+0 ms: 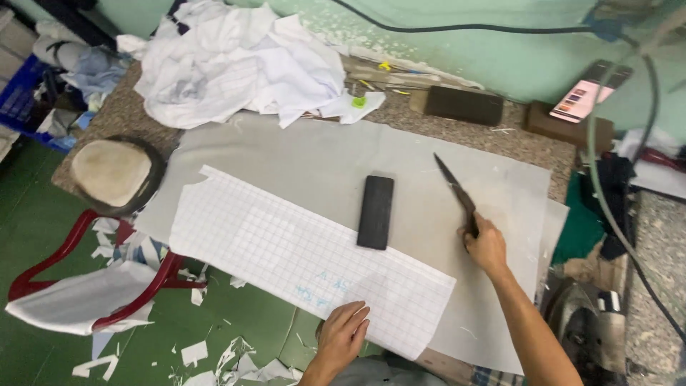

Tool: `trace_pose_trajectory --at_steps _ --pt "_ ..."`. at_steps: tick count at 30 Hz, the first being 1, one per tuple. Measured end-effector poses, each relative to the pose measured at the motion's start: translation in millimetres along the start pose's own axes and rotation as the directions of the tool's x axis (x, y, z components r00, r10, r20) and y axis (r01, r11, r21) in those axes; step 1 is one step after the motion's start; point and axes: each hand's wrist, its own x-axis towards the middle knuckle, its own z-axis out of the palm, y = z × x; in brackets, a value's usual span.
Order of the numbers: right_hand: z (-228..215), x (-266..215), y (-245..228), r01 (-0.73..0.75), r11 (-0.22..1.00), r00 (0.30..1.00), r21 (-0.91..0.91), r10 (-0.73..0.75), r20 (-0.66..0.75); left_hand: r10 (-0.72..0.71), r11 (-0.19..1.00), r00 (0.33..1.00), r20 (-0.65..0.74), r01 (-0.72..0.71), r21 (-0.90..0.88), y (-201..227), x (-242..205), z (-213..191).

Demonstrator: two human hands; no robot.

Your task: The person irons a piece of white checkered fabric on a work table using a steam iron and a black pressing block. They repeatedly smooth the fabric, iron it, and trim the edges with scissors, occasionally moving the iron and block aside to cut.

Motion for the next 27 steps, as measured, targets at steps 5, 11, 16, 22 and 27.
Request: trace_pose_trajectory --at_steps 5,11,16,22,27 --pt "46 47 -7 0.224 0.919 0.918 -0.324 -0.310 -0.246 0.125 0.986 0.985 0.116 -0.136 0.093 -32 49 -22" --pt "64 -106 -104 0.045 0.955 0.797 -0.295 -0.212 -0.565 0.286 0.942 0.824 0.488 -0.336 0.016 -106 141 18" --pt "132 -247 -99 0.023 0.942 0.782 -0.335 -0.226 -0.581 0.354 0.771 0.753 0.555 -0.571 0.283 -200 207 -2" --pt "173 -323 -85 -0.099 0.902 0.864 -0.421 -0.132 -0.486 0.175 0.763 0.955 0.238 -0.284 0.580 -256 239 -103" --pt "183 -317 -69 0.014 0.896 0.883 -0.443 -0.219 -0.414 -0.142 0.834 0.977 0.157 0.033 0.551 -264 133 -186"
